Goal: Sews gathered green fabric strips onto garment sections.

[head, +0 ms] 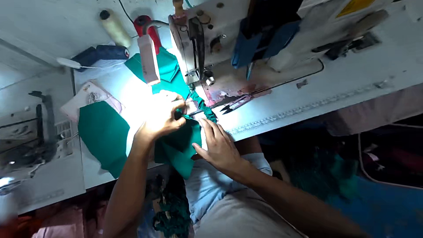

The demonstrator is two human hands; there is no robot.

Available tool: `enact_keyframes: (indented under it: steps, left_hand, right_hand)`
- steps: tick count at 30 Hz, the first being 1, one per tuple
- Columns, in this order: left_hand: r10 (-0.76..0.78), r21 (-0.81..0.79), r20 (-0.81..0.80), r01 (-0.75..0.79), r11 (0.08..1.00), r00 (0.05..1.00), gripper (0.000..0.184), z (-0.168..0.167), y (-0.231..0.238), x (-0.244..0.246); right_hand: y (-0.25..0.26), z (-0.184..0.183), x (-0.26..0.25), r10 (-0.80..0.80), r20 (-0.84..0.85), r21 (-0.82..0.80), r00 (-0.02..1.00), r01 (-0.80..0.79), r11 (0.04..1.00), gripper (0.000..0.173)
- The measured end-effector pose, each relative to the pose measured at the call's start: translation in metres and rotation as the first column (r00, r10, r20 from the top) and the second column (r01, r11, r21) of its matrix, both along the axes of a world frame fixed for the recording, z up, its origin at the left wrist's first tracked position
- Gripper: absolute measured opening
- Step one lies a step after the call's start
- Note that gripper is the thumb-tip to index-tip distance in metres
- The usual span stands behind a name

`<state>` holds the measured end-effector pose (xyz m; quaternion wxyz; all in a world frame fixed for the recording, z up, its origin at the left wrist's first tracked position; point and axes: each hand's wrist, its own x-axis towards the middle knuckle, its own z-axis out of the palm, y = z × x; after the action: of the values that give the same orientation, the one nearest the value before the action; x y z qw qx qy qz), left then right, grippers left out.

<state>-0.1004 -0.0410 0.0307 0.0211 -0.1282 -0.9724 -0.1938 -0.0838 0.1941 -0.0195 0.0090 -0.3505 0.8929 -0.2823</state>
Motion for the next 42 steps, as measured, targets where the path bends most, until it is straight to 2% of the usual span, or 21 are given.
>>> enact_keyframes:
  steps: [3, 4, 7, 9, 10, 11, 12, 13, 14, 16, 18, 20, 23, 25, 29, 31, 33, 36, 38, 40, 42]
  left_hand:
    - [-0.024, 0.184, -0.063, 0.035, 0.982, 0.998, 0.014, 0.019, -0.002, 0.024]
    - [-0.016, 0.229, -0.061, 0.03, 0.973, 0.998, 0.016, 0.027, -0.004, 0.033]
    - [0.066, 0.269, 0.028, -0.071, 0.961, 0.997, 0.041, 0.051, -0.016, 0.057]
    - [0.112, 0.348, 0.133, -0.152, 0.925, 0.985, 0.05, 0.064, -0.027, 0.07]
    - [0.105, 0.426, 0.181, -0.174, 0.888, 0.978, 0.052, 0.07, -0.031, 0.073]
    - [0.081, 0.5, 0.219, -0.183, 0.846, 0.972, 0.054, 0.074, -0.035, 0.074]
    - [0.047, 0.551, 0.236, -0.174, 0.816, 0.971, 0.055, 0.074, -0.037, 0.071]
    - [0.02, 0.574, 0.24, -0.158, 0.804, 0.971, 0.054, 0.07, -0.039, 0.064]
    - [0.006, 0.575, 0.247, -0.151, 0.804, 0.969, 0.053, 0.062, -0.038, 0.055]
    - [0.013, 0.518, 0.275, -0.16, 0.84, 0.961, 0.048, 0.039, -0.032, 0.031]
    - [0.044, 0.338, 0.259, -0.133, 0.931, 0.965, 0.045, 0.016, -0.02, 0.011]
    - [0.07, 0.124, 0.154, -0.09, 0.988, 0.986, 0.04, 0.002, -0.004, -0.001]
    - [0.195, -0.055, -0.063, -0.199, 0.979, 0.979, 0.035, -0.011, 0.028, 0.005]
    - [0.364, -0.007, -0.116, -0.368, 0.93, 0.924, 0.024, -0.016, 0.053, 0.018]
    - [0.474, 0.179, 0.163, -0.498, 0.848, 0.865, 0.037, -0.026, 0.073, 0.052]
    - [0.452, 0.221, 0.146, -0.474, 0.852, 0.88, 0.03, -0.027, 0.071, 0.061]
    - [0.372, 0.282, 0.059, -0.373, 0.884, 0.926, 0.02, -0.025, 0.066, 0.06]
    - [0.077, 0.308, -0.031, -0.064, 0.949, 0.997, 0.044, -0.016, 0.06, 0.057]
    - [-0.078, 0.299, 0.012, 0.071, 0.952, 0.997, 0.043, -0.01, 0.059, 0.06]
    - [-0.13, 0.333, 0.076, 0.097, 0.938, 0.989, 0.023, -0.002, 0.055, 0.066]
    - [-0.193, 0.453, 0.16, 0.102, 0.886, 0.968, 0.027, 0.01, 0.046, 0.071]
  right_hand:
    - [-0.001, 0.006, 0.0, -0.018, 0.083, -0.095, 0.996, 0.026, 0.995, 0.08]
    - [-0.002, 0.008, 0.0, -0.005, 0.11, -0.112, 0.994, 0.017, 0.994, 0.074]
    - [-0.003, 0.015, 0.002, 0.081, 0.134, -0.201, 0.988, -0.053, 0.978, 0.029]
    - [0.002, 0.032, 0.01, 0.203, 0.312, -0.278, 0.928, -0.115, 0.954, 0.023]
    - [0.008, 0.046, 0.012, 0.288, 0.497, -0.324, 0.818, -0.134, 0.937, 0.025]
    - [0.013, 0.058, 0.012, 0.382, 0.679, -0.391, 0.627, -0.131, 0.911, 0.025]
    - [0.016, 0.066, 0.011, 0.459, 0.783, -0.464, 0.419, -0.098, 0.881, 0.022]
    - [0.018, 0.069, 0.009, 0.49, 0.817, -0.5, 0.304, -0.052, 0.865, 0.019]
    - [0.018, 0.065, 0.007, 0.464, 0.827, -0.481, 0.317, -0.026, 0.876, 0.017]
    - [0.019, 0.046, 0.003, 0.264, 0.756, -0.314, 0.599, -0.022, 0.949, 0.016]
    - [0.021, 0.024, 0.004, 0.083, 0.552, -0.161, 0.83, 0.008, 0.987, 0.018]
    - [0.021, 0.016, 0.006, -0.004, 0.423, -0.092, 0.906, 0.047, 0.995, 0.022]
    - [0.02, 0.015, 0.01, -0.046, 0.377, -0.065, 0.925, 0.076, 0.995, 0.027]
    - [0.02, 0.013, 0.008, -0.055, 0.352, -0.063, 0.934, 0.082, 0.995, 0.028]
    - [0.022, 0.009, 0.005, -0.03, 0.361, -0.065, 0.932, 0.057, 0.996, 0.026]
    - [0.023, 0.01, 0.005, -0.007, 0.383, -0.08, 0.924, 0.041, 0.996, 0.026]
    - [0.026, 0.012, 0.005, 0.014, 0.432, -0.12, 0.902, 0.043, 0.992, 0.024]
    - [0.033, 0.018, 0.002, 0.105, 0.439, -0.212, 0.892, -0.011, 0.977, 0.023]
    - [0.039, 0.025, -0.004, 0.221, 0.393, -0.251, 0.893, -0.128, 0.96, 0.021]
    - [0.046, 0.034, -0.01, 0.274, 0.347, -0.239, 0.897, -0.198, 0.951, 0.02]
    - [0.053, 0.044, -0.015, 0.242, 0.266, -0.194, 0.933, -0.194, 0.962, 0.021]
